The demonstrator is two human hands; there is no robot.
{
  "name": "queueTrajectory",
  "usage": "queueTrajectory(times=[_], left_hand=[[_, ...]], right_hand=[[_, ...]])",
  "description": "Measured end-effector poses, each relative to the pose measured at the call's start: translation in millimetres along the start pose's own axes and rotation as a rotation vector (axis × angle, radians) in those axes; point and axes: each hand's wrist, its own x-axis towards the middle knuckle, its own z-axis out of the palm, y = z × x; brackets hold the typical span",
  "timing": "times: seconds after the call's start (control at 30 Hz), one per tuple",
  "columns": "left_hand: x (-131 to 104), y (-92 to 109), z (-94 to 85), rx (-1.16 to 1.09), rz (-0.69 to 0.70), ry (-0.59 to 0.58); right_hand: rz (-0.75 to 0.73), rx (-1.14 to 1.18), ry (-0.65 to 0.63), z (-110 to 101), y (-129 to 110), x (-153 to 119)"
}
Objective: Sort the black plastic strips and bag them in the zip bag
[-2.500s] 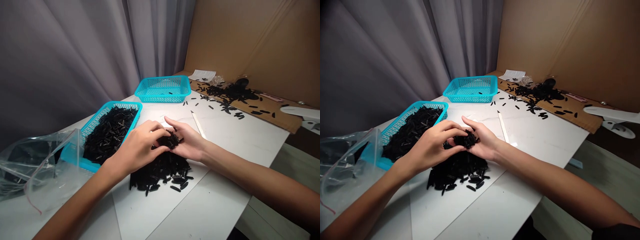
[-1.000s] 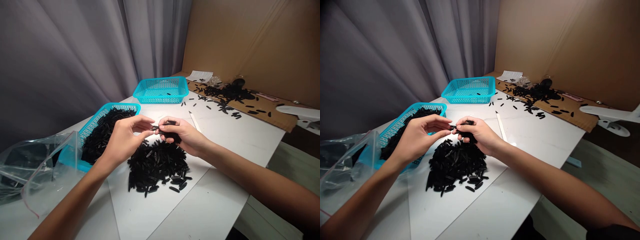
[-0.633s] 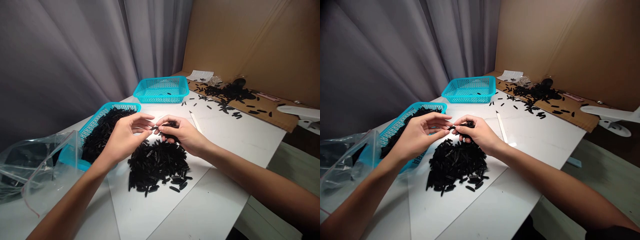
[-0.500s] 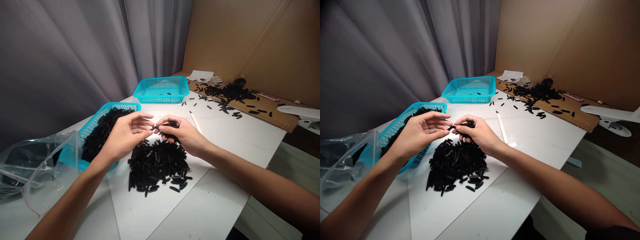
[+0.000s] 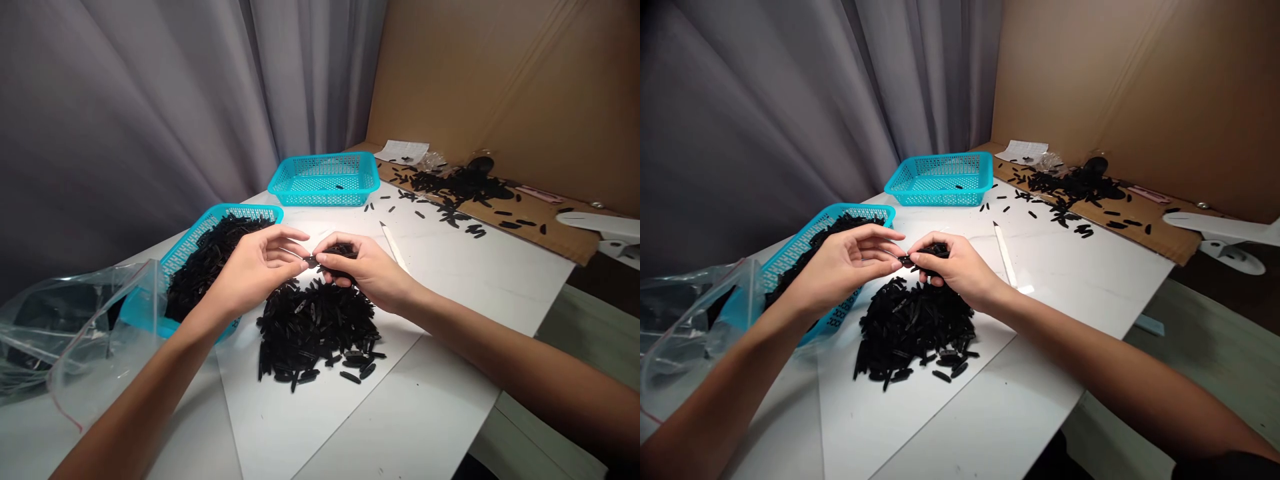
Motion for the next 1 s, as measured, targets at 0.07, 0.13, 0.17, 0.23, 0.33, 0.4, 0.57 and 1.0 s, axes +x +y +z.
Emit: queueTrajectory(times=[0.07, 0.13, 0.17, 0.23, 0.33, 0.4, 0.57, 1.0], left_hand=[[0.2, -0.2, 0.0, -0.013, 0.001, 0.008], [0.0, -1.1, 0.2, -0.023, -0.001, 0.017], [-0.2, -1.7, 0.3, -0.025, 0.0, 0.022], [-0.6, -3.0, 0.9, -0.025, 0.004, 0.032], [-0.6, -4.0, 2.0, -0.023, 0.013, 0.046], [-0.3, -3.8, 2.5, -0.022, 0.016, 0.06], [0.7, -3.9, 2.4, -0.001, 0.028, 0.096], [0.5, -6.0, 5.1, 0.032, 0.065, 0.098]], right_hand=[[0.007, 0.019, 0.003, -0.1, 0.1, 0.3], [0.018, 0.039, 0.008, -0.4, 0.0, 0.7], [0.024, 0.047, 0.008, -0.5, -0.2, 0.8], [0.039, 0.051, 0.006, -0.6, -0.6, 1.1], [0.053, 0.052, 0.008, -0.2, -1.5, 1.1], [0.058, 0.056, 0.018, -0.1, -1.9, 1.1], [0.093, 0.028, -0.001, -1.4, -0.3, 1.4], [0.03, -0.083, -0.015, 0.7, 0.3, -0.1]])
